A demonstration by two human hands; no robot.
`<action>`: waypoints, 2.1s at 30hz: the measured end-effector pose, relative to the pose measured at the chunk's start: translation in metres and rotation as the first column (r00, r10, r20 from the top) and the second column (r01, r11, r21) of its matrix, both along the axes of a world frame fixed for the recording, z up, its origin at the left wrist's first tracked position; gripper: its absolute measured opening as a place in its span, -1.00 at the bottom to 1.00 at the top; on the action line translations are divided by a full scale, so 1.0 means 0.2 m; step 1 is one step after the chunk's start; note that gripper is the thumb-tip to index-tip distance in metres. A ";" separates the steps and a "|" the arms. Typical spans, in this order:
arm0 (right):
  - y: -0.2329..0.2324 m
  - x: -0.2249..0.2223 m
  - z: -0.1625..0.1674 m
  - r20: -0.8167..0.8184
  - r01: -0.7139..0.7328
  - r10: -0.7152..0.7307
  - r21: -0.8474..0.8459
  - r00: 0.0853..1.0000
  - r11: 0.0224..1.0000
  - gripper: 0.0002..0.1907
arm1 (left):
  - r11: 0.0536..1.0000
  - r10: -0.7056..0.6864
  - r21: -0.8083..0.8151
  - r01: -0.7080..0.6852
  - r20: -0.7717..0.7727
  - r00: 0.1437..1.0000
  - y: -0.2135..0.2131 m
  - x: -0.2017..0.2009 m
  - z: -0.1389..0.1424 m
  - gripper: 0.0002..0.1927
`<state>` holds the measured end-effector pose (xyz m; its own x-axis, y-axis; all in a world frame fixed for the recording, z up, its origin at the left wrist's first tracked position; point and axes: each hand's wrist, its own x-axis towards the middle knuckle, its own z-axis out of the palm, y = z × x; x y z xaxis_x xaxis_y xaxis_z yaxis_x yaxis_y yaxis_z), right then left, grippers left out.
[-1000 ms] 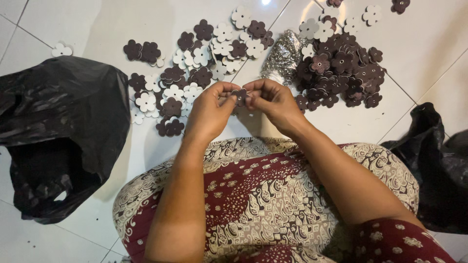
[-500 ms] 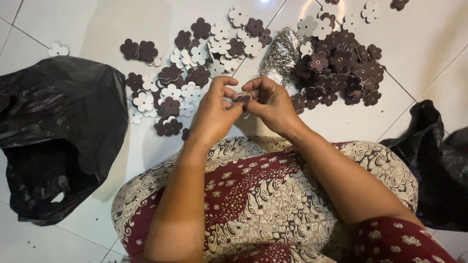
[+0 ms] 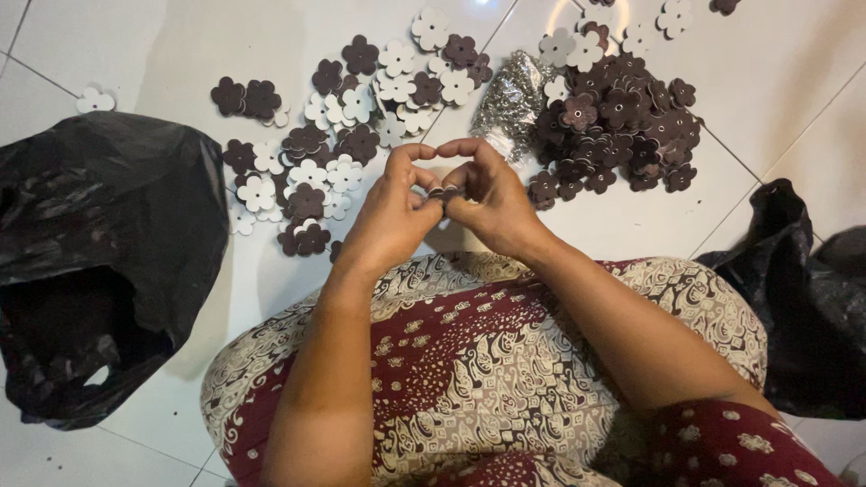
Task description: The person sits on a tiled floor and assembles flower-shaped decorative pieces by inserting small metal fasteners through the center of each piece. The person repeatedly picks up a piece, aligns it, and presses the fastener into place, then sets the assembled piece aside.
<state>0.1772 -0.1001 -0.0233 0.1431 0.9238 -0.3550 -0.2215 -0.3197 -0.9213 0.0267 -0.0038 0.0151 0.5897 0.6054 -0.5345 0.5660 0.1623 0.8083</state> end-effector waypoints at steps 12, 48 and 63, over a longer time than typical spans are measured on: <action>0.08 0.11 0.19 0.421 -0.176 0.354 -0.405 0.835 0.897 -0.42 | 0.995 -0.091 -0.041 0.088 -0.108 0.990 0.05 -0.04 -0.05 -0.30; -0.03 -0.05 -0.07 0.863 -0.308 0.122 0.041 0.491 0.951 -0.84 | 0.971 -0.060 0.170 0.169 -0.509 0.859 0.08 -0.22 -0.08 -0.70; -0.01 -0.06 -0.04 0.895 -0.374 0.089 0.092 0.438 0.923 -0.90 | 0.989 0.131 0.114 -0.096 -0.363 0.922 0.13 -0.17 -0.06 -0.70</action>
